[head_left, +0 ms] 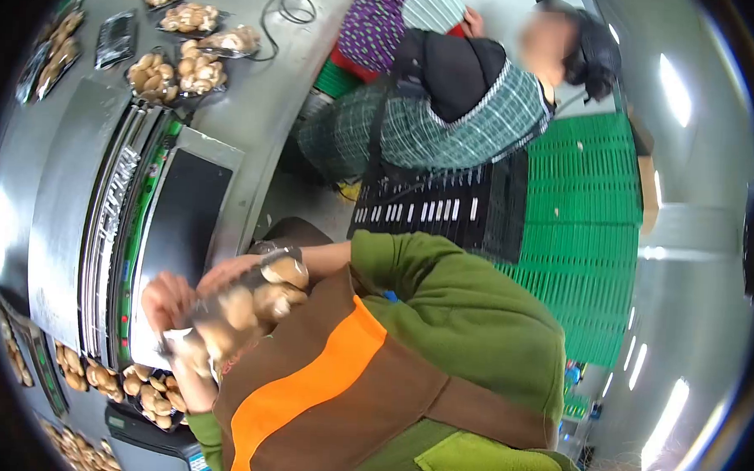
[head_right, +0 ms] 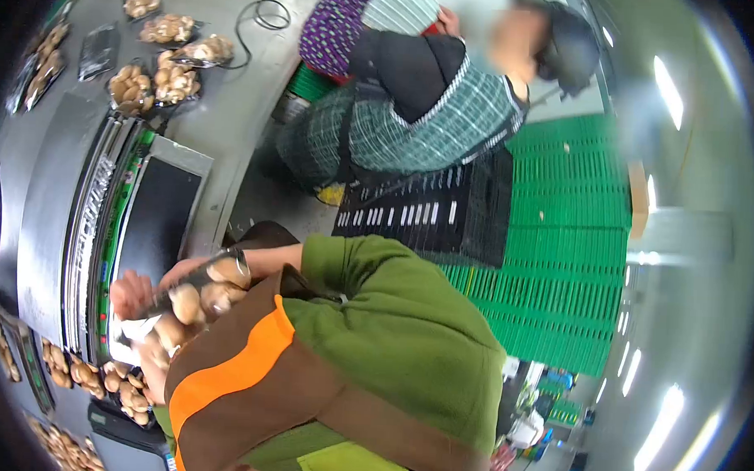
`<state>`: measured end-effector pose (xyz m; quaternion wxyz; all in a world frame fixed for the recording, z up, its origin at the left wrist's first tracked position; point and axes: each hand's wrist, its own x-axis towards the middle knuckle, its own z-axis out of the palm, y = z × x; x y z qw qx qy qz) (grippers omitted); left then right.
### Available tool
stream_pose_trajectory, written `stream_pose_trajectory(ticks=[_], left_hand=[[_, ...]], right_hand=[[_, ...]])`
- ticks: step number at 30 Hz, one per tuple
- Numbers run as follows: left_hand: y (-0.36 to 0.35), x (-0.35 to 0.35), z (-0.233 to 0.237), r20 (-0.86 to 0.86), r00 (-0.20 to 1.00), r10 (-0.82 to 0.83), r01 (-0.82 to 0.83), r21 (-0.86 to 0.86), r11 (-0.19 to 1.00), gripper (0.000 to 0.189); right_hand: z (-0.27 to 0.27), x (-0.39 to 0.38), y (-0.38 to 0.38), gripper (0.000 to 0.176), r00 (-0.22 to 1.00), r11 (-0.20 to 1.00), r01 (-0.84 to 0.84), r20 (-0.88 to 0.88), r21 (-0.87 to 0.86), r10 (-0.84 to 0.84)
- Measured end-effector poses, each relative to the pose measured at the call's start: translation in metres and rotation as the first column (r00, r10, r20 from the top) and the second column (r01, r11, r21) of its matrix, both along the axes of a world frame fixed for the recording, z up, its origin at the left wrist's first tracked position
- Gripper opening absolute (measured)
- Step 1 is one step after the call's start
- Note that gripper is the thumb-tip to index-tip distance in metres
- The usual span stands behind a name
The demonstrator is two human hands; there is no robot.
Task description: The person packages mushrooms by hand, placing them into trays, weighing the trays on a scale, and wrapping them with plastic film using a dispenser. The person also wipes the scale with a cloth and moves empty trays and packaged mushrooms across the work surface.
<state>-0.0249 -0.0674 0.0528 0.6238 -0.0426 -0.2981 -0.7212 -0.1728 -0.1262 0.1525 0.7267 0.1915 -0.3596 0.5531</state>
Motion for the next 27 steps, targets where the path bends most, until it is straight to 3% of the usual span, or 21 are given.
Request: stream_pose_trajectory(ticks=[1,2,3,4,5,6,7,8,9,11,13,15,16,17,18,19,20,21,23,25,27], left_hand=[[0.025,-0.006,0.036,0.306,0.935,0.179,-0.242,0.182,0.953,0.031],[0.021,-0.030,0.069,0.317,0.897,0.308,-0.365,0.136,0.921,0.032],[0.020,-0.056,0.096,0.323,0.839,0.438,-0.488,0.089,0.868,0.035],[0.032,-0.074,0.108,0.563,0.668,0.486,-0.687,0.218,0.693,0.036],[0.034,-0.079,0.124,0.608,0.664,0.435,-0.678,0.244,0.693,0.037],[0.037,-0.077,0.130,0.581,0.716,0.387,-0.603,0.236,0.762,0.038],[0.043,-0.072,0.131,0.544,0.771,0.333,-0.516,0.227,0.826,0.039],[0.046,-0.064,0.128,0.482,0.838,0.254,-0.399,0.225,0.889,0.040],[0.051,-0.055,0.123,0.420,0.891,0.171,-0.288,0.233,0.929,0.041],[0.057,-0.041,0.110,0.307,0.952,0.022,-0.114,0.283,0.952,0.044],[0.056,-0.036,0.091,0.173,0.982,-0.071,0.004,0.359,0.933,0.047],[0.044,-0.042,0.069,-0.005,0.994,-0.110,0.102,0.425,0.899,0.050],[0.027,-0.049,0.053,-0.182,0.976,-0.117,0.183,0.413,0.892,0.052],[0.011,-0.056,0.040,-0.332,0.934,-0.129,0.251,0.357,0.900,0.054],[0.020,-0.049,0.043,0.155,0.963,-0.222,0.011,0.795,0.606,0.058],[0.017,-0.046,0.052,0.241,0.945,-0.223,-0.064,0.801,0.595,0.057],[0.020,-0.041,0.054,0.395,0.899,-0.188,-0.206,0.762,0.613,0.053],[0.025,-0.035,0.054,0.537,0.829,-0.159,-0.344,0.713,0.611,0.049],[0.035,-0.019,0.057,0.787,0.617,-0.023,-0.605,0.492,0.626,0.041],[0.043,-0.003,0.055,0.908,0.398,0.134,-0.825,0.290,0.485,0.029],[0.044,0.027,0.067,0.970,-0.018,0.241,-0.957,-0.086,0.278,0.030]], right_hand=[[0.006,-0.002,0.001,0.019,0.992,0.973,-0.114,0.031,-0.202,0.123],[-0.010,-0.027,0.000,0.024,0.830,0.548,0.439,0.088,-0.712,-0.551],[-0.011,-0.048,-0.002,0.029,0.329,-0.300,0.455,0.472,-0.838,-0.818],[0.076,-0.079,-0.010,0.033,0.055,0.322,-0.071,-0.326,-0.944,-0.944],[0.042,-0.077,-0.010,0.033,0.052,0.309,-0.061,-0.312,-0.949,-0.949],[-0.020,-0.074,-0.012,0.031,0.139,-0.160,0.009,0.160,-0.987,-0.977],[-0.017,-0.061,-0.029,0.031,0.192,-0.595,0.107,0.604,-0.796,-0.774],[-0.001,-0.078,-0.033,0.031,0.055,-0.569,0.071,0.573,-0.819,-0.818],[0.012,-0.089,-0.037,0.038,-0.108,-0.507,0.230,0.496,-0.831,-0.862],[0.044,-0.095,-0.041,0.036,-0.082,-0.742,0.407,0.787,-0.533,-0.611],[0.054,-0.092,-0.039,0.034,0.110,-0.847,0.276,0.890,-0.454,-0.442],[0.019,-0.086,-0.052,0.031,0.101,-0.893,0.036,0.890,-0.449,-0.444],[-0.009,-0.086,-0.065,0.028,0.070,-0.865,-0.080,0.863,-0.496,-0.501],[-0.025,-0.084,-0.077,0.024,-0.141,-0.631,-0.198,0.659,-0.750,-0.739],[-0.034,-0.083,-0.096,0.021,-0.249,-0.592,-0.313,0.666,-0.743,-0.703],[-0.054,-0.089,-0.123,0.020,-0.279,-0.888,-0.167,0.884,-0.429,-0.375],[-0.050,-0.083,-0.153,0.025,-0.585,-0.419,-0.205,0.454,-0.884,-0.672],[-0.043,-0.081,-0.178,0.032,-0.704,-0.324,-0.176,0.349,-0.930,-0.619],[-0.032,-0.069,-0.216,0.044,-0.808,-0.551,-0.040,0.352,-0.833,-0.473],[0.001,-0.031,-0.223,0.048,-0.871,-0.239,0.034,0.088,-0.970,-0.484],[-0.019,0.010,-0.223,0.048,-0.755,-0.347,0.117,0.143,-0.931,-0.640]])
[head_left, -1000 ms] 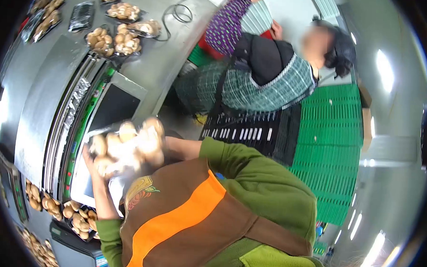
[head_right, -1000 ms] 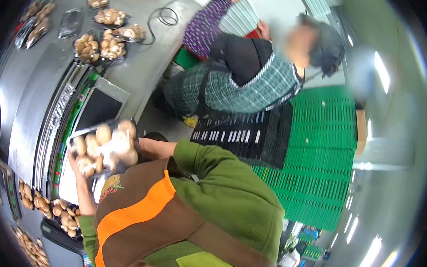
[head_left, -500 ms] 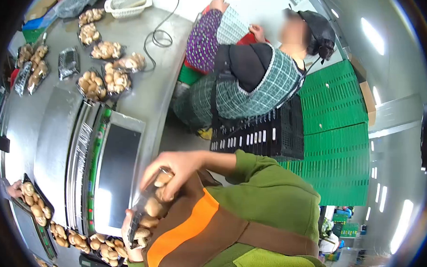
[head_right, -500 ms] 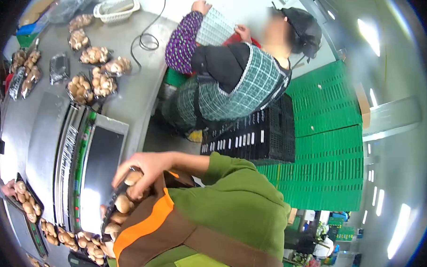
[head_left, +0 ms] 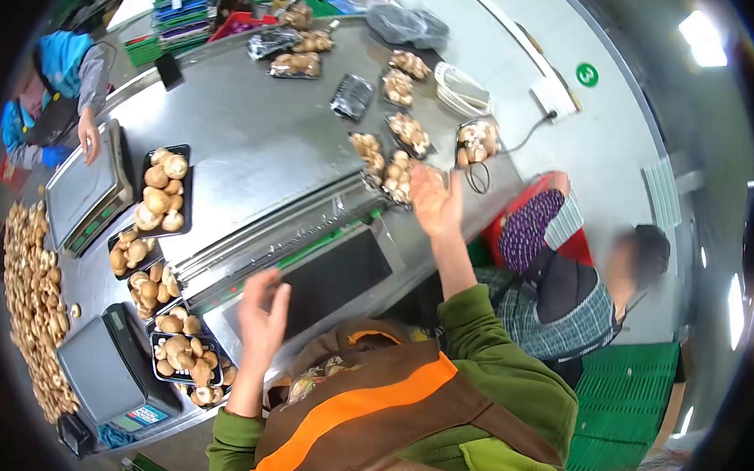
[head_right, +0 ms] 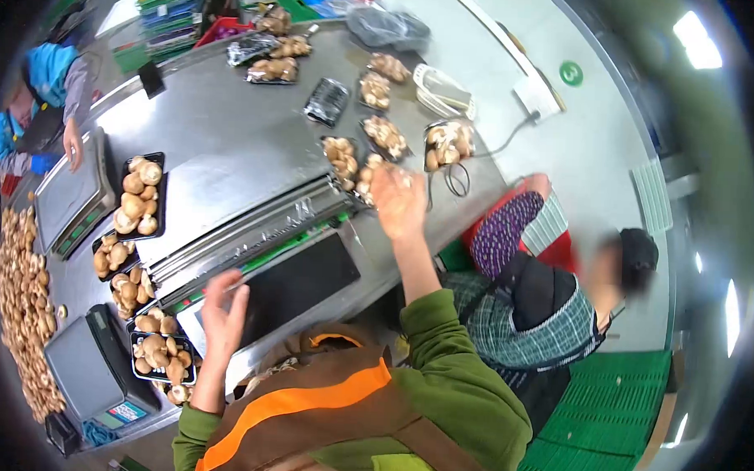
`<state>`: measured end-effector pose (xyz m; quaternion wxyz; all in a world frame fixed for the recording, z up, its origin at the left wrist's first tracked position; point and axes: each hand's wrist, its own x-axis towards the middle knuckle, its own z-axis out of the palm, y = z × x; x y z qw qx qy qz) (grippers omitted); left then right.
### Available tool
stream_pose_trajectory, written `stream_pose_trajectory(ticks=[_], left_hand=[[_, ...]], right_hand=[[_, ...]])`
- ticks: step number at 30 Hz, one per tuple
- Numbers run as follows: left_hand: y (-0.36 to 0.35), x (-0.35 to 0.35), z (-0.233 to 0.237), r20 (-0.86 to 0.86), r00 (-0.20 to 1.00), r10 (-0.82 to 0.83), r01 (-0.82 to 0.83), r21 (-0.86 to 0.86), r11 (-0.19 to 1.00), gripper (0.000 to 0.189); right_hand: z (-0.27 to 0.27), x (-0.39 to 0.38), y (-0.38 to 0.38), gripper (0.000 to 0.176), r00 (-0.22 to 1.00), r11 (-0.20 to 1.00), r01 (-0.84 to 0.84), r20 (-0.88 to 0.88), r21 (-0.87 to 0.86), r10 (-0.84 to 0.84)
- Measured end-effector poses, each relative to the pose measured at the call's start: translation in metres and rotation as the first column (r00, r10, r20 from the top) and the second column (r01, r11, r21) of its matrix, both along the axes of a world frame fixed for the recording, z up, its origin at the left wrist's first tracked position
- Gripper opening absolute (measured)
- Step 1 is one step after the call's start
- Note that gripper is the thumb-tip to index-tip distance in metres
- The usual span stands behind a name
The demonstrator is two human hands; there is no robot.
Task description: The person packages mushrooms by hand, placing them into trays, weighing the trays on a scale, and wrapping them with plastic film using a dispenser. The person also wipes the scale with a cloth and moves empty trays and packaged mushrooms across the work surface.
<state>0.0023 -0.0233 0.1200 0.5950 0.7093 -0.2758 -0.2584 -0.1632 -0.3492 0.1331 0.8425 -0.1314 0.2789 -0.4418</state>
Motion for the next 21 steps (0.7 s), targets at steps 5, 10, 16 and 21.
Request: stream_pose_trajectory(ticks=[5,10,16,21], left_hand=[[0.010,0.100,-0.002,0.682,0.627,0.376,-0.563,0.064,0.824,0.075],[-0.003,0.178,-0.022,0.604,0.625,0.494,-0.718,0.199,0.667,0.111],[-0.008,0.204,-0.029,0.525,0.743,0.415,-0.596,0.239,0.767,0.107],[-0.013,0.200,-0.022,0.556,0.794,0.244,-0.471,0.309,0.827,0.101]], right_hand=[[-0.014,0.161,0.062,0.031,0.725,0.743,-0.608,-0.576,-0.280,0.376],[-0.063,0.372,0.102,0.035,0.638,0.210,-0.767,-0.752,-0.606,0.165],[-0.094,0.472,0.097,0.026,0.422,-0.144,-0.904,-0.896,-0.404,-0.140],[-0.076,0.401,0.072,0.019,0.482,-0.128,-0.871,-0.876,-0.474,-0.037]])
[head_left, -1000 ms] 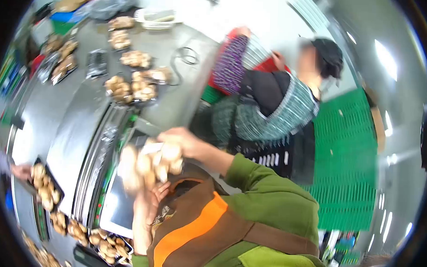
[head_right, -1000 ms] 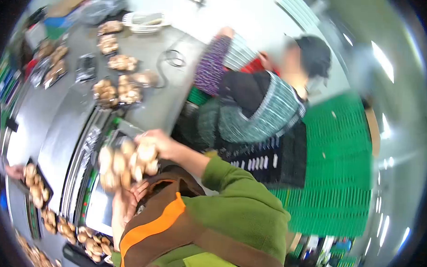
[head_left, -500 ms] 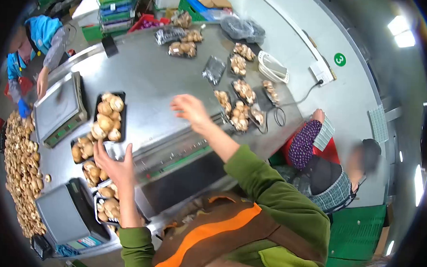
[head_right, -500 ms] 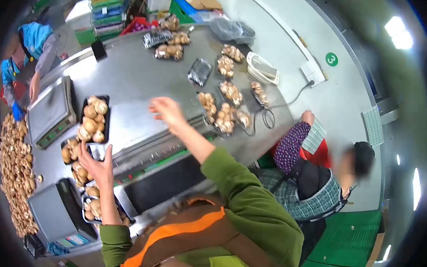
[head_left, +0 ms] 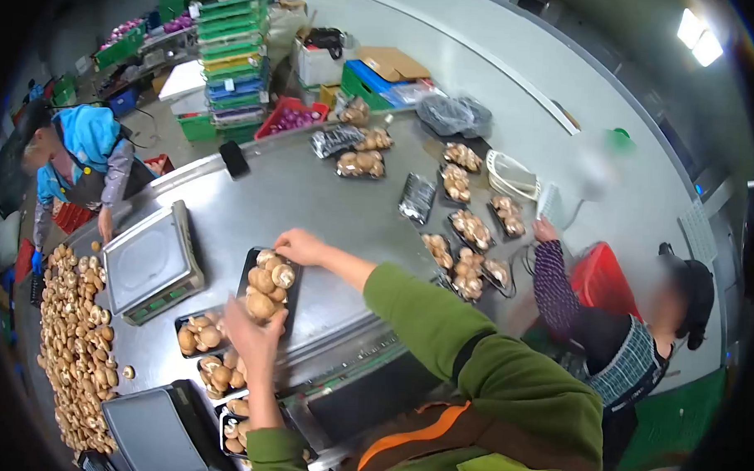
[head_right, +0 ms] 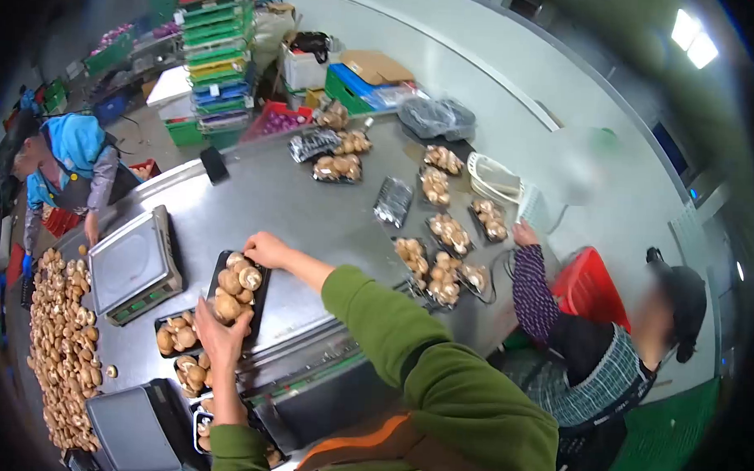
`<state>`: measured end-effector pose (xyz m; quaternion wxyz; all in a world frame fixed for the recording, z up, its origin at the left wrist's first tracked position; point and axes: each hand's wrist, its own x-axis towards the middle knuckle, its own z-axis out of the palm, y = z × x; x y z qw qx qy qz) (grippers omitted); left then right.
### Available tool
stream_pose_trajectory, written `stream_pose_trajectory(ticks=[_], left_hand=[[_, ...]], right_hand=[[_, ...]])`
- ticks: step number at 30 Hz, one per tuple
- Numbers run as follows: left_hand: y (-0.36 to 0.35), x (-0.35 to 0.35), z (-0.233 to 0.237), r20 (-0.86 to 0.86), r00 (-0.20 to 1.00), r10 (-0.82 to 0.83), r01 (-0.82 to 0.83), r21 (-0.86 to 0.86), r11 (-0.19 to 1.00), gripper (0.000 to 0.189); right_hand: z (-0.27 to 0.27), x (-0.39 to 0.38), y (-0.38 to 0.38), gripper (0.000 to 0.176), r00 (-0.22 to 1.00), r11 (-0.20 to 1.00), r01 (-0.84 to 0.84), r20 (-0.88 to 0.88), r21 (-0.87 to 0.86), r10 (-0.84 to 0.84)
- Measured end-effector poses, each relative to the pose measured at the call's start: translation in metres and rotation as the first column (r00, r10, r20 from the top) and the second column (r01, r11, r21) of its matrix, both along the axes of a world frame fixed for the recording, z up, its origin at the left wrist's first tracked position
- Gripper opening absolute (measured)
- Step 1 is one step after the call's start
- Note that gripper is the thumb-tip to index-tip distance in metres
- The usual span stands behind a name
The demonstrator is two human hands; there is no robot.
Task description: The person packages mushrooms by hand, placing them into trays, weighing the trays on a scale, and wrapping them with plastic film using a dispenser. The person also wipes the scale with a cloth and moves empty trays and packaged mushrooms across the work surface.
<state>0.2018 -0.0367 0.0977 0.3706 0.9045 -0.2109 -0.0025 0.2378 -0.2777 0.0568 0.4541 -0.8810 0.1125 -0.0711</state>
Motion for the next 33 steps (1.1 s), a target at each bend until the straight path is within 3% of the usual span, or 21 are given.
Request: stream_pose_trajectory(ticks=[2,4,5,6,11,15,17,18,19,21,23,24,25,26,27,28,29,30,31,32,33], left_hand=[[-0.009,-0.002,-0.002,0.002,0.990,-0.140,0.140,0.053,0.989,0.098],[-0.025,-0.007,0.002,-0.078,0.952,-0.296,0.297,-0.011,0.955,0.098],[-0.032,-0.004,-0.003,-0.153,0.902,-0.403,0.403,-0.036,0.915,0.100],[-0.042,-0.008,-0.006,-0.110,0.875,-0.471,0.460,-0.110,0.881,0.094],[-0.072,-0.010,0.008,-0.135,0.750,-0.647,0.643,-0.080,0.762,0.093],[-0.070,-0.021,0.002,-0.193,0.763,-0.617,0.585,-0.199,0.786,0.085],[-0.057,-0.026,-0.010,-0.026,0.909,-0.417,0.393,-0.285,0.874,0.073],[-0.042,-0.033,-0.009,-0.128,0.930,-0.344,0.277,-0.373,0.886,0.064],[-0.024,-0.038,-0.010,-0.108,0.961,-0.254,0.191,-0.403,0.895,0.059],[0.022,-0.059,0.001,0.033,0.999,-0.012,0.016,-0.150,0.989,0.034],[0.057,-0.083,-0.008,-0.053,0.991,0.122,-0.119,0.041,0.992,0.031],[0.072,-0.089,-0.016,0.015,1.000,0.016,-0.019,0.280,0.960,0.037],[0.067,-0.110,0.011,0.186,0.980,-0.078,0.009,0.346,0.938,0.045],[0.066,-0.114,0.005,0.298,0.948,-0.114,-0.021,0.413,0.910,0.050],[0.059,-0.115,0.004,0.279,0.953,-0.116,-0.009,0.408,0.913,0.052],[0.051,-0.112,0.004,0.109,0.990,-0.088,0.025,0.483,0.875,0.052],[0.045,-0.106,0.001,-0.076,0.997,-0.016,0.047,0.431,0.901,0.049],[0.049,-0.099,-0.019,-0.131,0.991,-0.005,0.038,0.253,0.967,0.042],[0.053,-0.097,-0.023,-0.103,0.995,-0.005,0.022,0.166,0.986,0.038],[0.053,-0.095,-0.017,-0.259,0.966,-0.021,0.045,0.088,0.995,0.035],[0.057,-0.094,-0.012,-0.354,0.933,-0.065,0.068,-0.006,0.998,0.038]], right_hand=[[0.009,-0.045,-0.022,0.027,0.996,0.994,-0.030,-0.092,-0.102,0.021],[0.008,-0.089,-0.047,0.029,0.989,0.982,-0.043,-0.147,-0.186,0.016],[0.004,-0.106,-0.061,0.028,0.940,0.984,-0.092,-0.338,-0.150,0.036],[-0.005,-0.135,-0.065,0.028,0.978,0.992,0.043,-0.198,-0.120,-0.066],[0.015,-0.211,-0.069,0.033,0.930,0.964,0.187,-0.283,-0.187,-0.236],[0.021,-0.232,-0.060,0.036,0.942,0.958,0.256,-0.187,-0.132,-0.278],[0.037,-0.246,-0.054,0.036,0.924,0.935,0.327,-0.160,-0.139,-0.347],[0.039,-0.256,-0.056,0.035,0.916,0.912,0.370,-0.091,-0.179,-0.390],[0.041,-0.265,-0.059,0.035,0.907,0.887,0.408,-0.014,-0.215,-0.420],[0.046,-0.299,-0.063,0.032,0.909,0.847,0.329,-0.104,-0.418,-0.404],[0.059,-0.325,-0.047,0.036,0.826,0.868,0.289,-0.352,-0.404,-0.440],[0.060,-0.326,-0.032,0.037,0.800,0.845,0.269,-0.382,-0.463,-0.463],[0.059,-0.327,-0.018,0.038,0.771,0.821,0.243,-0.411,-0.517,-0.487],[0.047,-0.323,-0.004,0.038,0.828,0.746,0.240,-0.270,-0.621,-0.491],[0.037,-0.315,0.005,0.038,0.876,0.646,0.258,-0.108,-0.718,-0.470],[0.038,-0.307,0.012,0.037,0.868,0.744,0.260,-0.189,-0.615,-0.459],[0.041,-0.299,0.018,0.037,0.860,0.825,0.260,-0.268,-0.502,-0.434],[0.042,-0.295,0.021,0.034,0.839,0.832,0.350,-0.251,-0.431,-0.483],[0.033,-0.300,0.018,0.038,0.874,0.835,0.414,-0.097,-0.361,-0.476],[0.033,-0.308,0.010,0.036,0.881,0.887,0.448,-0.111,-0.112,-0.459],[0.044,-0.313,0.014,0.034,0.837,0.761,0.545,-0.274,0.351,-0.473]])
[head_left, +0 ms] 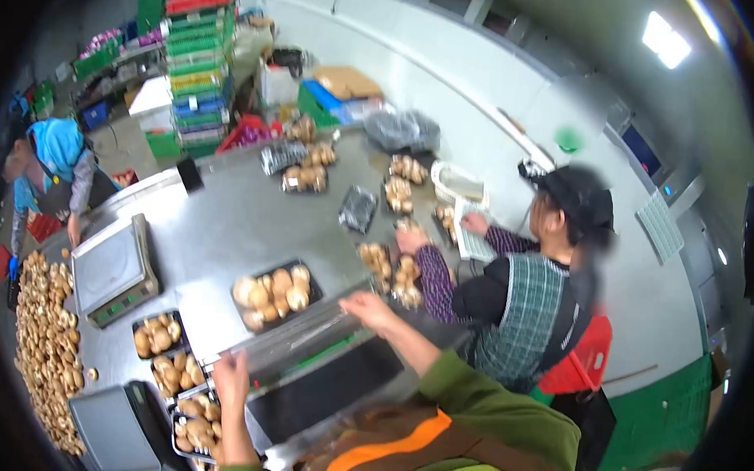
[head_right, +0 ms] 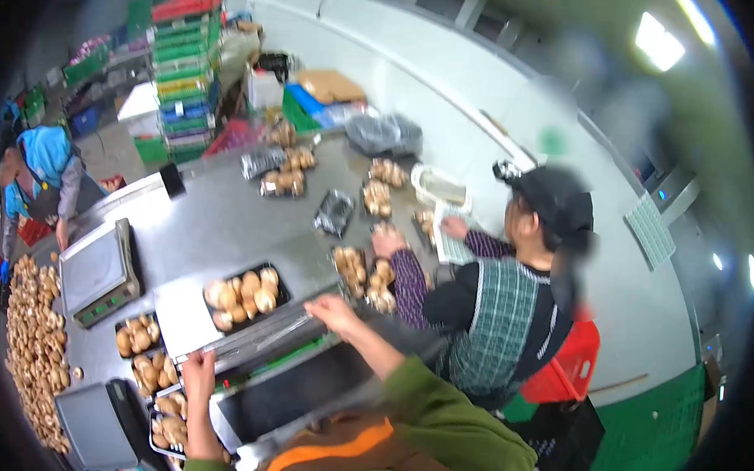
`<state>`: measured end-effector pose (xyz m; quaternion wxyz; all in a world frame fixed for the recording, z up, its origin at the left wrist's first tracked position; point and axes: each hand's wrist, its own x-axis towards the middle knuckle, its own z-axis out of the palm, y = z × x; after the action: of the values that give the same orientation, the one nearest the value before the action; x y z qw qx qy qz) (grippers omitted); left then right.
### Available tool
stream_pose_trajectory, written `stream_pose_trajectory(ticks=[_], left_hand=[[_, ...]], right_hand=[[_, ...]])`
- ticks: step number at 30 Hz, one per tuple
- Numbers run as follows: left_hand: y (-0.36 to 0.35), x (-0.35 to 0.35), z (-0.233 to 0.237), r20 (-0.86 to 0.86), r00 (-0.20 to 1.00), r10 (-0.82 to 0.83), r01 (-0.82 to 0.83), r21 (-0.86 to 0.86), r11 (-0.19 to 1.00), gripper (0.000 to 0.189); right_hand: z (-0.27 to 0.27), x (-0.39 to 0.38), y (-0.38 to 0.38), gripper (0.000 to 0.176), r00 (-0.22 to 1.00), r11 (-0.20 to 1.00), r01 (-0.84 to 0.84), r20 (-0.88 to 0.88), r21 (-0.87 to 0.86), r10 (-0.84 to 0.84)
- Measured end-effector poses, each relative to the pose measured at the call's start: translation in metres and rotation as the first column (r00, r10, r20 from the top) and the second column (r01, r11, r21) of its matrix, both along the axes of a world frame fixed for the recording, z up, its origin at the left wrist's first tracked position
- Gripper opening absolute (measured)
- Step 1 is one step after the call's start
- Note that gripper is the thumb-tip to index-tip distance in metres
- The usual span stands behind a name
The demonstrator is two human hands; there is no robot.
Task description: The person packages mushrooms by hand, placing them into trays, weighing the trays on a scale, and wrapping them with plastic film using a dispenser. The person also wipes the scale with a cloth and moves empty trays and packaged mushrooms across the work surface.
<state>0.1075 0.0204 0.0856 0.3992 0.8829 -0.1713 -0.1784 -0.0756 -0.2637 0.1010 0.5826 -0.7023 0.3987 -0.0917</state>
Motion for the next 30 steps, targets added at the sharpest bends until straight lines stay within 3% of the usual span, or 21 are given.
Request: stream_pose_trajectory(ticks=[1,2,3,4,6,8,9,10,11,12,13,14,16,17,18,20,22,24,25,28,30], left_hand=[[0.007,0.002,-0.023,-0.119,0.992,-0.034,0.014,-0.162,0.987,0.036],[0.004,-0.003,-0.015,-0.540,0.839,-0.070,-0.117,-0.304,0.946,0.032],[0.001,-0.009,-0.003,-0.756,0.650,-0.082,-0.247,-0.312,0.918,0.028],[-0.007,-0.009,0.003,-0.926,0.370,-0.075,-0.388,-0.228,0.893,0.030],[-0.007,0.016,-0.009,-0.871,-0.005,-0.492,-0.549,-0.409,0.729,0.030],[-0.015,0.032,0.046,-0.791,0.247,-0.559,-0.677,-0.554,0.485,0.029],[-0.026,0.034,0.079,-0.760,0.403,-0.510,-0.695,-0.617,0.370,0.029],[-0.036,0.044,0.097,-0.646,0.549,-0.531,-0.637,-0.734,0.234,0.032],[-0.049,0.056,0.099,-0.484,0.760,-0.434,-0.462,-0.872,0.163,0.032],[-0.063,0.067,0.110,-0.286,0.913,-0.291,-0.188,-0.928,0.322,0.035],[-0.076,0.083,0.092,-0.105,0.973,-0.204,0.005,-0.880,0.476,0.038],[-0.093,0.103,0.069,0.105,0.983,-0.149,0.176,-0.764,0.621,0.044],[-0.108,0.117,0.038,0.264,0.937,-0.230,0.315,-0.349,0.883,0.047],[-0.114,0.134,-0.003,0.116,0.938,-0.327,0.345,-0.200,0.917,0.047],[-0.114,0.125,-0.009,0.090,0.939,-0.331,0.335,-0.039,0.941,0.046],[-0.114,0.118,-0.036,0.363,0.849,-0.385,0.452,-0.118,0.884,0.041],[-0.111,0.113,-0.032,0.357,0.850,-0.388,0.457,-0.132,0.880,0.041],[-0.105,0.108,-0.004,0.250,0.788,-0.563,0.583,-0.010,0.812,0.052],[-0.102,0.102,0.000,0.290,0.775,-0.561,0.569,0.064,0.820,0.075],[-0.089,0.093,0.025,0.238,0.788,-0.568,0.585,-0.002,0.811,0.093],[-0.085,0.088,0.036,0.258,0.804,-0.536,0.556,-0.009,0.831,0.099]], right_hand=[[0.003,-0.007,0.002,0.031,0.997,0.963,0.037,0.052,0.268,-0.053],[-0.003,-0.013,0.005,0.030,0.983,0.831,0.009,0.147,0.556,-0.109],[-0.016,-0.010,0.004,0.032,0.973,0.452,0.063,0.046,0.890,-0.228],[-0.011,-0.005,0.008,0.031,0.977,0.189,0.049,-0.008,0.981,-0.211],[-0.012,0.008,-0.016,0.032,0.970,0.190,-0.168,0.197,0.967,-0.144],[0.029,0.029,-0.051,0.032,0.894,0.214,-0.369,0.408,0.905,-0.185],[0.048,0.044,-0.058,0.030,0.819,0.310,-0.474,0.542,0.824,-0.187],[0.070,0.057,-0.061,0.030,0.727,0.405,-0.561,0.664,0.722,-0.175],[0.095,0.075,-0.059,0.030,0.704,0.544,-0.469,0.667,0.695,-0.245],[0.109,0.094,-0.054,0.035,0.670,0.660,-0.353,0.672,0.663,-0.317],[0.105,0.114,-0.058,0.038,0.678,0.809,-0.351,0.724,0.471,-0.127],[0.094,0.137,-0.068,0.042,0.681,0.904,-0.352,0.729,0.242,0.071],[0.035,0.174,-0.080,0.045,0.793,0.955,-0.274,0.589,0.116,0.156],[0.005,0.181,-0.085,0.045,0.854,0.950,-0.303,0.466,0.078,0.233],[-0.022,0.185,-0.088,0.046,0.895,0.941,-0.336,0.326,0.041,0.305],[-0.065,0.185,-0.093,0.047,0.864,0.916,-0.400,0.351,0.040,0.362],[-0.047,0.179,-0.082,0.047,0.890,0.925,-0.373,0.253,-0.070,0.378],[-0.045,0.164,-0.077,0.048,0.916,0.920,-0.357,0.135,-0.164,0.379],[-0.043,0.165,-0.078,0.049,0.916,0.919,-0.360,0.129,-0.159,0.381],[-0.033,0.163,-0.076,0.052,0.907,0.872,-0.381,0.057,-0.308,0.416],[-0.021,0.159,-0.076,0.059,0.826,0.700,-0.563,-0.309,-0.439,0.471]])
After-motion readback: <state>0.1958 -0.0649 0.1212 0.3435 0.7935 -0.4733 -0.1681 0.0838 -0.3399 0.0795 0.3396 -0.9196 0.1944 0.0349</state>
